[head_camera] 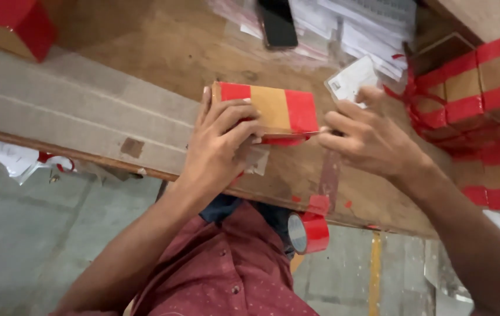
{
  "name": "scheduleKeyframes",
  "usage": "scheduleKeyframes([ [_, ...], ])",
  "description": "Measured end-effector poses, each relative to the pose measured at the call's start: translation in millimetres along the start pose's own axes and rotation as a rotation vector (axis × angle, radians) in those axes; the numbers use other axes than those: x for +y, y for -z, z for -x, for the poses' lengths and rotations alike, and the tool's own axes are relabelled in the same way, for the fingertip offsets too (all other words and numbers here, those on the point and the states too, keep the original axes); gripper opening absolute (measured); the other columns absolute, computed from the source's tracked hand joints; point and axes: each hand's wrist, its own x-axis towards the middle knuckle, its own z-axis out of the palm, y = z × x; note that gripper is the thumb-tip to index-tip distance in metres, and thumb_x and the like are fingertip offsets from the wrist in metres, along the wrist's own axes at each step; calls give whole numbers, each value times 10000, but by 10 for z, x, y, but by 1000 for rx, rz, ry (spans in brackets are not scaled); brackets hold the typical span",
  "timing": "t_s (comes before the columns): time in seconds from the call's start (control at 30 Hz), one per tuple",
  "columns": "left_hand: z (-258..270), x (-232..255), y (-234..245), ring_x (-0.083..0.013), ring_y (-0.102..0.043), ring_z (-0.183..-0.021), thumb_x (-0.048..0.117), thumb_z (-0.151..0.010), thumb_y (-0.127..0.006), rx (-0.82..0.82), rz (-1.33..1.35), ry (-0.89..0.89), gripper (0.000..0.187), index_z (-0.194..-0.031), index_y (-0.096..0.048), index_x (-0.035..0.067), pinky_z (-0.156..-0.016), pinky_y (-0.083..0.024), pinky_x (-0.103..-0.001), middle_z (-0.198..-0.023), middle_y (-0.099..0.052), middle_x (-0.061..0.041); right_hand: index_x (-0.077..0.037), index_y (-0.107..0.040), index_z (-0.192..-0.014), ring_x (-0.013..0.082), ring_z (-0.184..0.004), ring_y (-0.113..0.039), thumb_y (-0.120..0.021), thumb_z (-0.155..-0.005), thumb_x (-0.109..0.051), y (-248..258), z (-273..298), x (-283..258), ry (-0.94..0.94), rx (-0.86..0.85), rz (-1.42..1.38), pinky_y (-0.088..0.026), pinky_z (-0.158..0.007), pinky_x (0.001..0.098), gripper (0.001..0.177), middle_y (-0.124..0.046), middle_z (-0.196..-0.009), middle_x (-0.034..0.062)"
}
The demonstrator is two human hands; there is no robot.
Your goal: The person is applying red adhesive tape to small cardboard boxes at a workbench.
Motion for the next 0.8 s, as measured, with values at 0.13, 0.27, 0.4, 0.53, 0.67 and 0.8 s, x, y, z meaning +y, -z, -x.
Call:
scheduleKeyframes([
  [0.13,57,-7,-29,-250,-603,-1278,28,-753,-788,-20,-10,34,290,-1016,-701,115,-1276,-279,-640,-1209,-671,-17,-187,-625,-878,197,-925,-575,-755,-782,-140,-69,49,-36,-2,46,-92,-321,-987,480,168,-536,-868,-5],
  [0.27,32,16,-22,-268,-587,-1268,71,-773,-814,-2,4,0,310,-1058,-695,100,-1254,-286,-639,-1220,-658,-34,-223,-624,-854,181,-958,-610,-744,-711,-186,-264,-35,-148,62,-55,163,-339,-1037,449,190,-584,-892,-28],
  [0.4,-20,-11,32,-241,-590,-1258,103,-764,-832,-12,-56,-39,299,-1032,-709,147,-1211,-300,-630,-1195,-654,-9,-218,-588,-821,166,-950,-604,-780,-759,-152,-76,-89,-41,15,27,59,-313,-994,477,213,-555,-857,-22],
  [0.53,-10,-48,95,-248,-586,-1249,103,-665,-845,-137,-75,-13,370,-1009,-712,134,-1194,-349,-608,-1237,-665,-22,-160,-613,-822,213,-917,-595,-796,-642,-174,4,-54,-21,-95,-28,-91,-300,-962,527,256,-554,-830,-2],
  [0.67,-62,-65,205,-409,-480,-1346,133,-739,-884,-16,-10,-3,392,-1089,-711,160,-1156,-402,-549,-1402,-565,-147,-169,-619,-835,184,-912,-595,-798,-722,-105,-45,-6,-66,-88,76,-42,-306,-998,521,221,-556,-843,-26],
  [0.8,-109,-173,337,-505,-418,-1335,193,-638,-916,-113,-17,91,571,-1165,-700,145,-1090,-428,-535,-1499,-411,-264,-182,-642,-781,187,-791,-577,-737,-670,-64,-20,20,46,-2,125,-81,-314,-894,509,188,-570,-751,-6],
])
